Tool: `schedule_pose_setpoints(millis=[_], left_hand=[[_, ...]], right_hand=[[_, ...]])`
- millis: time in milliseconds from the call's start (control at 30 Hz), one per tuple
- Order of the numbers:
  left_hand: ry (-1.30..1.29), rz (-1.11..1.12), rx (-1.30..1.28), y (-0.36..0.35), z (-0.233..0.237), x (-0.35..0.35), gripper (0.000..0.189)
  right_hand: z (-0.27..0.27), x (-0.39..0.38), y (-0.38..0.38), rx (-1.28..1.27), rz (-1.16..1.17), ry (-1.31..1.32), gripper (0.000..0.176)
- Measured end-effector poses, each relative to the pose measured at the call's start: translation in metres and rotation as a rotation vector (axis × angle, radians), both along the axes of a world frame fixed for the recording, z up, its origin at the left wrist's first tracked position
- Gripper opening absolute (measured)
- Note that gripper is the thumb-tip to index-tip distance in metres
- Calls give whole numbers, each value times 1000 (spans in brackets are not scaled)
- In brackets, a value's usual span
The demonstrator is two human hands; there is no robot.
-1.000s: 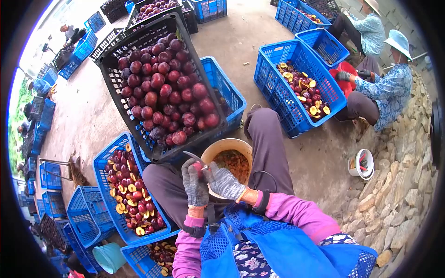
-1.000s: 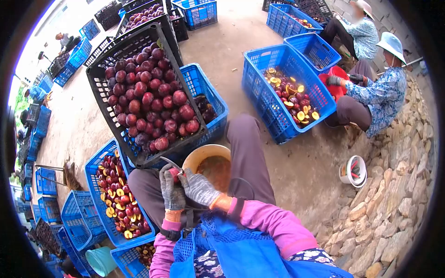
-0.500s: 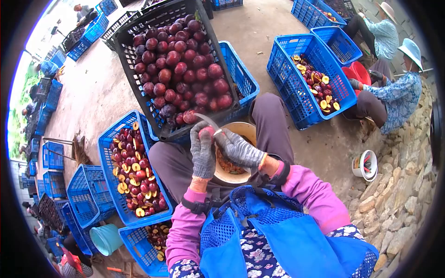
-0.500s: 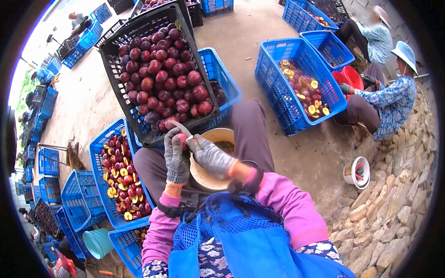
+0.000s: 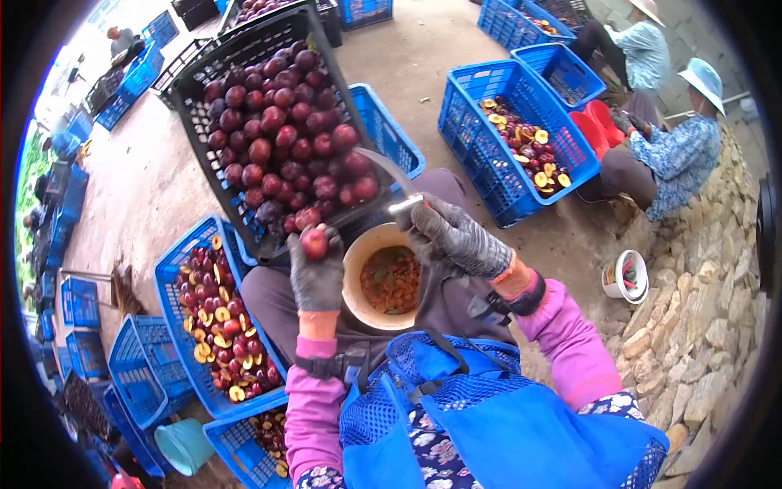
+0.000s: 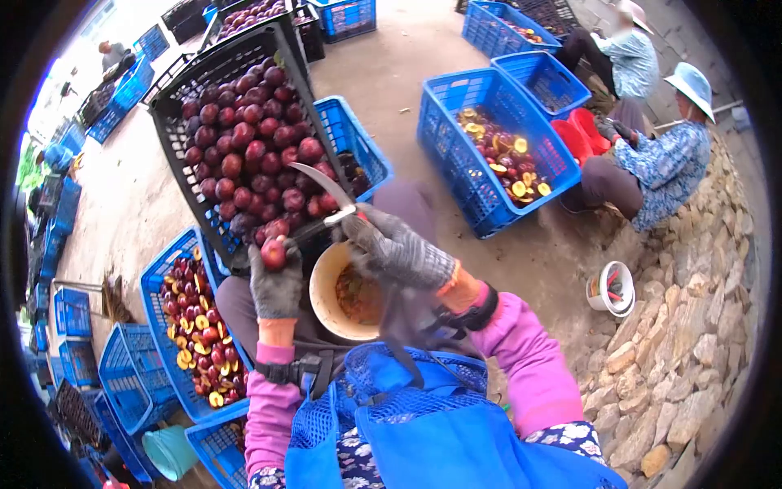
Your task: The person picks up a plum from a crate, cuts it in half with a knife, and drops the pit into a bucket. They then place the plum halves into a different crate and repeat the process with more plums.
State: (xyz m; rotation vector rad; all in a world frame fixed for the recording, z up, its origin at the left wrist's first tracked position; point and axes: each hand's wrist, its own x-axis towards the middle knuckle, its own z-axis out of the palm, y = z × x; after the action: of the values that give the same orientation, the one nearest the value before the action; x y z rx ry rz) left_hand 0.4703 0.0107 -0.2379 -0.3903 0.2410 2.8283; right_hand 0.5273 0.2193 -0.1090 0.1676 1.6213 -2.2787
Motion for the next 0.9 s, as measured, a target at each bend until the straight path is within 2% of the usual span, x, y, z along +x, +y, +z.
schedule_pose_setpoints(millis=[67,100,167,233,300,367,400,467,533,600,667,733,800,867,900], left_hand=[[-29,1,-15,-9,4,8,34],[-47,37,-56,-14,1,10,33],[-63,17,-37,-17,8,13,30],[-58,-15,-43,-13,10,17,29],[-28,-56,-93,-4,5,17,30],[-96,-201,31,2,-2,12,34],[-145,-286,87,6,2,13,35],[-98,-366,105,16,-5,15,36],[-44,-445,120,28,-3,13,38],[-126,-420,21,44,9,18,38],[-40,-418,41,47,7,17,39],[-60,-370,0,47,20,18,39],[-90,-300,-27,46,24,19,41],[-139,-264,55,34,30,23,43],[-114,-234,-34,28,32,28,45]], right_hand=[[-35,4,38,606,-99,351,28],[-53,11,55,618,-102,355,28],[-84,43,80,1239,-137,579,34],[-92,78,88,1503,-89,284,32],[-140,119,128,1623,-148,362,27],[-137,155,165,755,-402,-477,20],[-135,169,186,375,-629,-594,12],[-124,177,213,-279,-972,-292,18],[-107,147,221,-389,-917,-40,18],[-90,93,222,-548,-680,198,23],[-57,36,182,-543,-721,206,25],[-68,-10,132,4,-679,313,28],[-5,-14,81,-271,-184,78,32],[-58,-30,48,-309,-4,-6,30],[-62,-24,23,197,22,33,32]])
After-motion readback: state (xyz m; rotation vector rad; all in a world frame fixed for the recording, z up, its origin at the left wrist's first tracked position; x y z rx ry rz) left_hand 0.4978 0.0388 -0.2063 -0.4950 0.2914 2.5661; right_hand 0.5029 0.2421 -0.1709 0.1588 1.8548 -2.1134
